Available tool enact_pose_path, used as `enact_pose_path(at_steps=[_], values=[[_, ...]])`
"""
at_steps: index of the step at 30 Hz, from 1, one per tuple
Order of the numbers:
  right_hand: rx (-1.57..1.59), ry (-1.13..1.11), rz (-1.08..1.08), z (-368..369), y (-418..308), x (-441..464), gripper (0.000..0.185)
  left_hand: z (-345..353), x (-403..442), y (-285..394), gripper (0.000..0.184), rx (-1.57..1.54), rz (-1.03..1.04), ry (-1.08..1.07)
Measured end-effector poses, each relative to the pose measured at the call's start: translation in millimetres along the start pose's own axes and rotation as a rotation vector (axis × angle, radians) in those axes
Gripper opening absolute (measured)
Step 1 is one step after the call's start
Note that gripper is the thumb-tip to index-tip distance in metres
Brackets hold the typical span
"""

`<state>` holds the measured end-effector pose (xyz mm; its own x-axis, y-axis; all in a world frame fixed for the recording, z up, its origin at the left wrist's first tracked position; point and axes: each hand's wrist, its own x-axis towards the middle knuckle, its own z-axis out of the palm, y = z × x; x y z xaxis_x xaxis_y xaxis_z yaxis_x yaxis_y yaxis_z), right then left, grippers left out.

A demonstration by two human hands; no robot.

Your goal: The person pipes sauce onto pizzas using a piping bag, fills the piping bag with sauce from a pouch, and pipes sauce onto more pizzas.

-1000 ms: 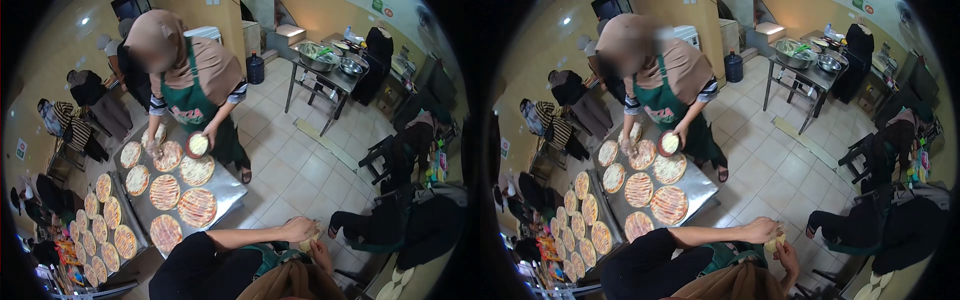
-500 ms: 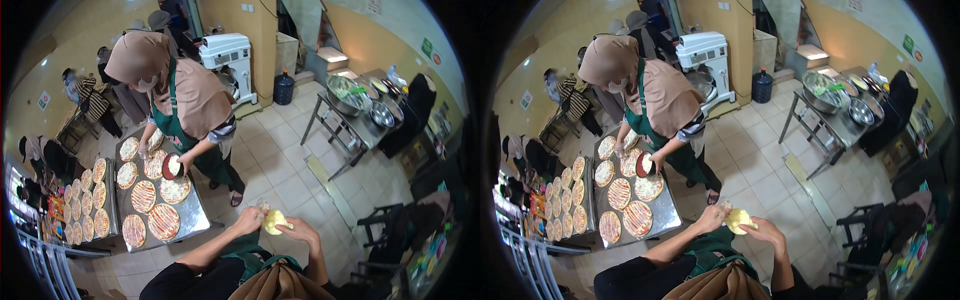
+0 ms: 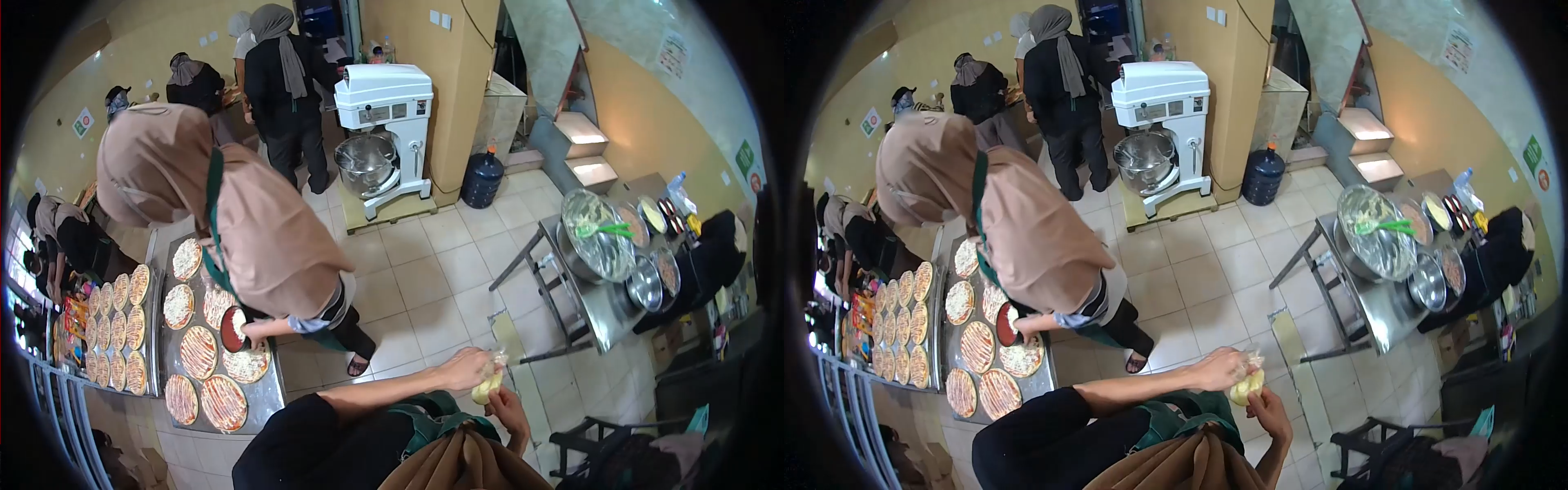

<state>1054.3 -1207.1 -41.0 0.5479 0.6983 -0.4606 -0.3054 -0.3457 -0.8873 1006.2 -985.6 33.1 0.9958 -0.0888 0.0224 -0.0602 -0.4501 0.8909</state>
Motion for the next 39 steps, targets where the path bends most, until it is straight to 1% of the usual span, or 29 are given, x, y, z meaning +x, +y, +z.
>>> enact_pose_path(at_steps=[1, 4, 7, 9, 10, 12, 13, 16, 17, 20, 21, 23, 24, 26, 27, 30, 31, 32, 34, 36, 38, 39], values=[[-0.01, -0.021, -0.046, -15, -11, 14, 0.032, -10, 21, -2, 0.031, -0.031, 0.018, 0.006], [0.0, -0.126, -0.075, -51, -42, 75, 0.032, -37, 72, -27, 0.031, -0.03, 0.005, 0.1], [-0.128, -0.29, -0.031, -82, -80, 164, 0.031, -67, 113, -69, 0.023, -0.065, -0.087, 0.269], [-0.223, -0.357, 0.011, -80, -130, 218, 0.033, -91, 127, -89, 0.025, 0.006, -0.118, 0.42], [-0.238, -0.432, 0.006, -82, -150, 252, 0.034, -107, 134, -97, 0.027, 0.046, -0.135, 0.506], [-0.25, -0.59, 0.024, -73, -176, 313, 0.036, -145, 141, -104, 0.028, -0.013, -0.282, 0.639], [-0.346, -0.668, 0.038, -66, -195, 343, 0.038, -160, 139, -104, 0.028, -0.054, -0.365, 0.704], [-0.655, -0.933, -0.064, -25, -254, 415, 0.038, -197, 133, -115, 0.028, -0.064, -0.425, 0.935], [-0.713, -0.984, -0.24, -12, -261, 437, 0.033, -209, 131, -121, 0.027, -0.07, -0.449, 0.992], [-0.773, -1.163, -0.271, 30, -276, 496, 0.035, -244, 127, -146, 0.025, -0.095, -0.498, 1.12], [-0.733, -1.183, -0.27, 48, -279, 511, 0.036, -256, 123, -161, 0.024, -0.076, -0.453, 1.117], [-0.687, -1.23, -0.266, 72, -286, 534, 0.037, -288, 121, -168, 0.026, -0.062, -0.523, 1.11], [-0.662, -1.244, -0.219, 84, -289, 542, 0.037, -306, 119, -172, 0.027, -0.041, -0.538, 1.099], [-0.618, -1.264, -0.132, 112, -299, 562, 0.037, -338, 116, -190, 0.03, -0.017, -0.531, 1.15], [-0.803, -1.228, -0.132, 124, -308, 571, 0.038, -349, 116, -198, 0.032, -0.022, -0.537, 1.169], [-0.717, -1.303, -0.167, 154, -310, 618, 0.042, -381, 116, -218, 0.033, -0.021, -0.59, 1.183], [-0.751, -1.311, -0.197, 166, -325, 629, 0.046, -392, 116, -225, 0.035, -0.012, -0.612, 1.185], [-0.805, -1.335, -0.203, 179, -329, 647, 0.046, -400, 116, -239, 0.036, 0.04, -0.543, 1.251], [-0.917, -1.386, -0.207, 204, -335, 686, 0.046, -422, 113, -258, 0.034, 0.045, -0.558, 1.321], [-0.939, -1.479, -0.276, 236, -348, 716, 0.05, -445, 106, -270, 0.032, 0.053, -0.657, 1.353], [-1.006, -1.568, -0.402, 283, -385, 737, 0.053, -475, 103, -279, 0.029, 0.072, -0.73, 1.391], [-1.09, -1.557, -0.341, 306, -411, 738, 0.057, -488, 98, -281, 0.027, 0.093, -0.765, 1.402]])
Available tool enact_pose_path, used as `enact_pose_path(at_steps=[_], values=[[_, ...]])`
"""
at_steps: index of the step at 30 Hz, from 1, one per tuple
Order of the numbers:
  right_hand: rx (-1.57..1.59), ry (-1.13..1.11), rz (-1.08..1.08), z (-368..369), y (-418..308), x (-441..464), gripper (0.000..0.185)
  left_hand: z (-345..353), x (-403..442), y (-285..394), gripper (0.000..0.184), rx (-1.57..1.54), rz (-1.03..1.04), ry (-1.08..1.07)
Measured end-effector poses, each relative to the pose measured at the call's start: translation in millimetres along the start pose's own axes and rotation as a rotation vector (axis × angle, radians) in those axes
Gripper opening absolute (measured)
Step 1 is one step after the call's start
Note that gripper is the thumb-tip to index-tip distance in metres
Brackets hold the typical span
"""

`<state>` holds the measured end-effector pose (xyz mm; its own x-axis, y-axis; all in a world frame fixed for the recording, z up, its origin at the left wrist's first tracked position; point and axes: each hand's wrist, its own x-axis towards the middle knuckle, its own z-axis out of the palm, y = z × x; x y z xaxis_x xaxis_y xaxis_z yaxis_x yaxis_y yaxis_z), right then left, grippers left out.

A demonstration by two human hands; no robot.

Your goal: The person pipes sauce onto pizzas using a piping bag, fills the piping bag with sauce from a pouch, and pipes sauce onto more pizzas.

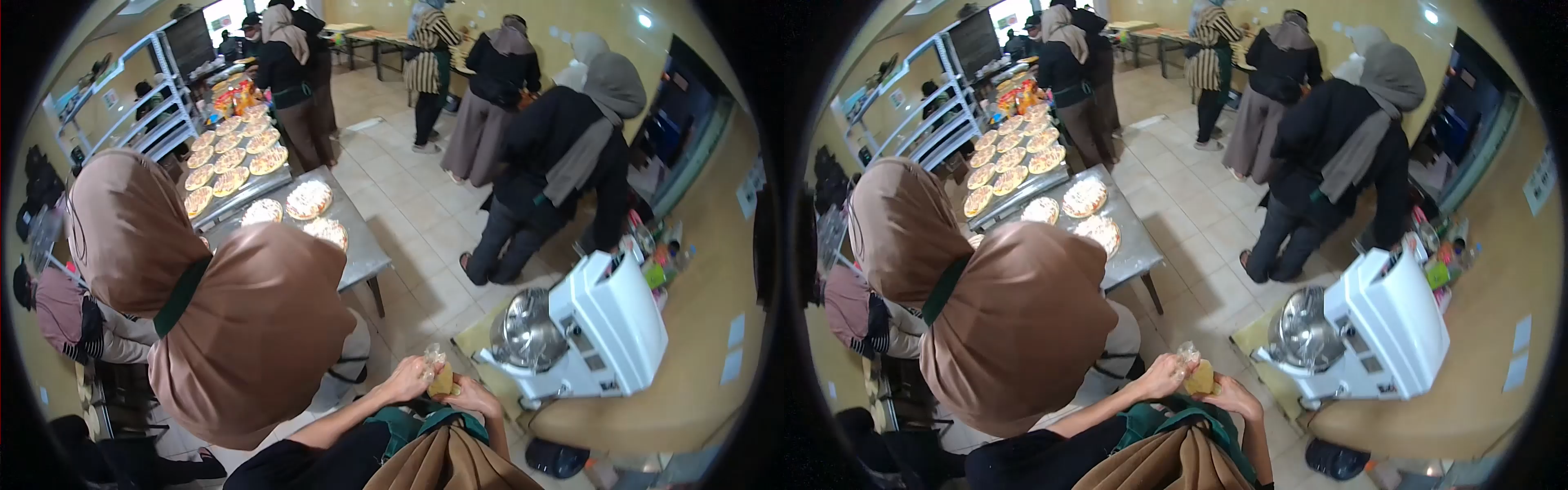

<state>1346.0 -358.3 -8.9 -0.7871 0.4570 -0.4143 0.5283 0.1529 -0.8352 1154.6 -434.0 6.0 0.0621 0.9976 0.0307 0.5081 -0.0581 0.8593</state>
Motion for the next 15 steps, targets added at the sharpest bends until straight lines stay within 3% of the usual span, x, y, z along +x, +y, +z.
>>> enact_pose_path(at_steps=[5, 7, 9, 11, 15], values=[[-0.09, -0.182, -0.099, -73, 21, 96, 0.058, -20, 57, -8, 0.021, 0.123, -0.055, 0.226], [-0.244, -0.301, -0.032, -101, -21, 121, 0.059, -27, 68, -13, 0.021, 0.093, -0.159, 0.3], [-0.159, -0.374, -0.141, -114, -15, 153, 0.059, -38, 80, -12, 0.024, 0.059, -0.176, 0.395], [-0.155, -0.417, -0.181, -121, -34, 171, 0.059, -48, 86, -18, 0.02, 0.034, -0.286, 0.381], [-0.125, -0.502, -0.127, -120, -23, 214, 0.06, -68, 106, -34, 0.018, 0.076, -0.262, 0.396]])
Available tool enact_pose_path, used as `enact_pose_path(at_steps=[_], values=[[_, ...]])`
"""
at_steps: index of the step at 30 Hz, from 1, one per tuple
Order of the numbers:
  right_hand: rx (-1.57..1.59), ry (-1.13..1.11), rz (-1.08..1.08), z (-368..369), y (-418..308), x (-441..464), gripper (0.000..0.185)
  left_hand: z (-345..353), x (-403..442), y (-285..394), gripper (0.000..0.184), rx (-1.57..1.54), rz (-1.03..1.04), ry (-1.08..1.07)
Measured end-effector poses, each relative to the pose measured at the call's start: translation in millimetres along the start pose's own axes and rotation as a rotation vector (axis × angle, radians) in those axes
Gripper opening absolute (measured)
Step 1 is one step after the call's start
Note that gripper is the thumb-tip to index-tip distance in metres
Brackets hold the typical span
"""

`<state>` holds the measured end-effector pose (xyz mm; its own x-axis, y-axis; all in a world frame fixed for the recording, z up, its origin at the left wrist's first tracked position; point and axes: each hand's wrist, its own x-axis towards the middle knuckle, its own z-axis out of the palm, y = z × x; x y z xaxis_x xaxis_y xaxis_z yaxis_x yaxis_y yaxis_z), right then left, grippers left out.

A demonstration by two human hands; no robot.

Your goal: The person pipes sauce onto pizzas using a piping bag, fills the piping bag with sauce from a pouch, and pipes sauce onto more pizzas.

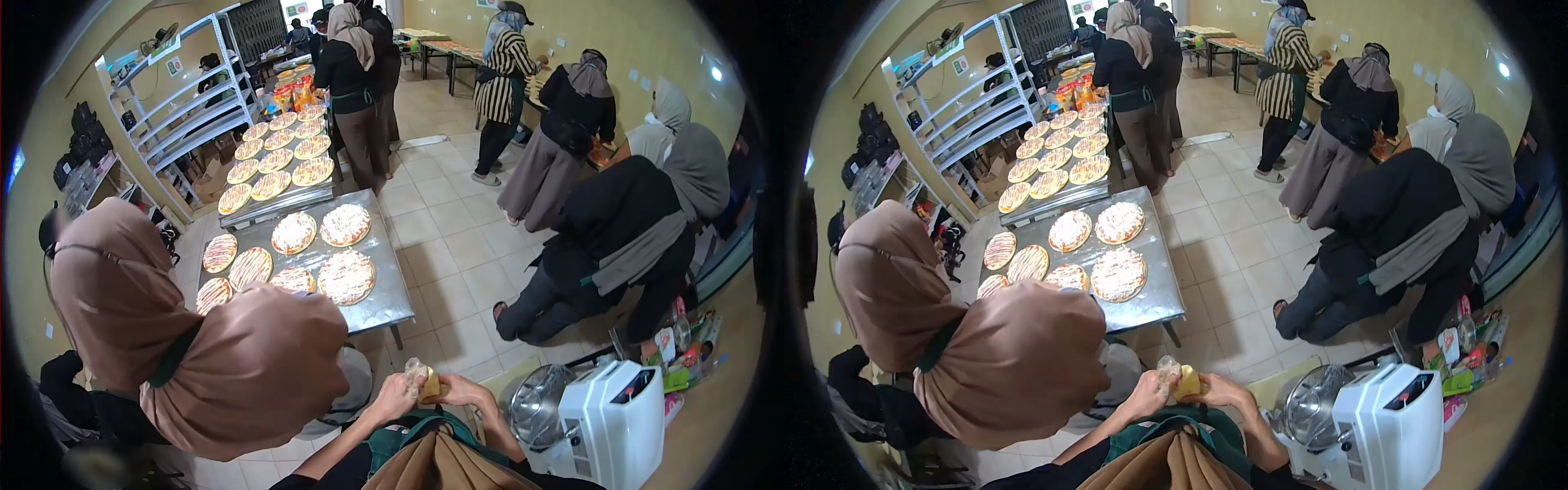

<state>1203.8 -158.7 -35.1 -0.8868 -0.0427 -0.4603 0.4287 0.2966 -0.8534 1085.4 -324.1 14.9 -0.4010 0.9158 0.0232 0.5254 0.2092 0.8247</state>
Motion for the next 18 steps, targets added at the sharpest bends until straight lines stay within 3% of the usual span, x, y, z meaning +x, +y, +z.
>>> enact_pose_path(at_steps=[6, 14, 15, 18], values=[[-0.071, 0.036, 0.017, -39, 17, 26, 0.059, -5, 56, 1, 0.023, -0.166, -0.113, 0.051], [-0.101, -0.112, 0.012, -163, 25, 91, 0.065, 3, 171, -21, 0.022, -0.072, -0.119, 0.136], [-0.212, -0.105, 0.091, -193, -26, 75, 0.066, 2, 190, -18, 0.022, -0.113, -0.112, 0.168], [-0.187, -0.144, 0.106, -261, -37, 92, 0.064, 2, 258, -22, 0.025, -0.12, -0.1, 0.25]])
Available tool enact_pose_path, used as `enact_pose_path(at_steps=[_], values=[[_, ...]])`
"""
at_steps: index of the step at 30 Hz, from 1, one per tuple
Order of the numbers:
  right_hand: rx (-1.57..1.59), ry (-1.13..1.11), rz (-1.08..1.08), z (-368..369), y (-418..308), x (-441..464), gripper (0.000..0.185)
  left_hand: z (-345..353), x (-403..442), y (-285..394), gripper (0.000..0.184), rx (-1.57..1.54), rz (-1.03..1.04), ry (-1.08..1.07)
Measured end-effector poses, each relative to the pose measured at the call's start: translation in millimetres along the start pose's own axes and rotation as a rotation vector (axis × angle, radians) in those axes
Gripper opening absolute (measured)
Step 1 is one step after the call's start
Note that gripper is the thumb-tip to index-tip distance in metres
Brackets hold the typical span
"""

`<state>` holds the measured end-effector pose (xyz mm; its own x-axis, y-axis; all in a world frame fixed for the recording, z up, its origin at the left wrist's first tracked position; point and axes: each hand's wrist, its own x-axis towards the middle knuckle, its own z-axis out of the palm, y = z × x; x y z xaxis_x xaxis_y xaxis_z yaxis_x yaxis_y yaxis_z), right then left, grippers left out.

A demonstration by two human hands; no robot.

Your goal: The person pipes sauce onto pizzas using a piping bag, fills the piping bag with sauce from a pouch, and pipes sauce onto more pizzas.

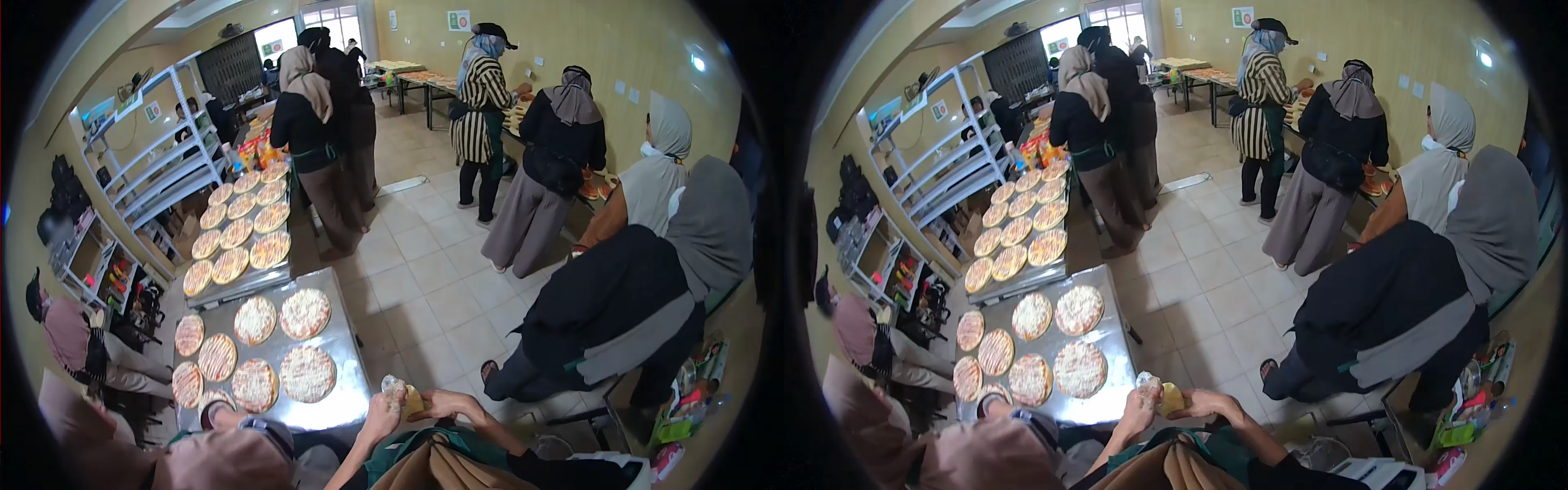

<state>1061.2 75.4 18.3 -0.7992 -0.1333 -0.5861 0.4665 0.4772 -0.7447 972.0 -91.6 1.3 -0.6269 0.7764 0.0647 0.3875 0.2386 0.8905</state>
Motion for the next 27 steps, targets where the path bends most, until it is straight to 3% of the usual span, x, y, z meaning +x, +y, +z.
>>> enact_pose_path(at_steps=[5, 9, 14, 17, 21, 25, 27], values=[[-0.082, 0.071, -0.177, -92, 62, 57, 0.059, 17, 97, 25, 0.033, 0.003, -0.056, 0.079], [-0.107, 0.107, -0.159, -156, 57, 59, 0.057, 29, 159, 26, 0.034, -0.089, -0.102, 0.138], [0.003, 0.153, -0.212, -208, 105, 86, 0.052, 52, 253, 6, 0.036, -0.103, -0.081, 0.002], [0.142, 0.247, -0.134, -250, 118, 99, 0.048, 59, 324, 5, 0.034, -0.126, -0.02, -0.135], [0.313, 0.354, -0.258, -318, 137, 149, 0.046, 52, 421, -5, 0.024, 0.104, 0.065, -0.326], [0.496, 0.33, -0.127, -405, 101, 179, 0.046, 20, 521, 2, 0.016, 0.014, 0.266, -0.419], [0.437, 0.408, -0.053, -444, 96, 196, 0.046, 16, 579, 0, 0.015, 0.062, 0.302, -0.497]])
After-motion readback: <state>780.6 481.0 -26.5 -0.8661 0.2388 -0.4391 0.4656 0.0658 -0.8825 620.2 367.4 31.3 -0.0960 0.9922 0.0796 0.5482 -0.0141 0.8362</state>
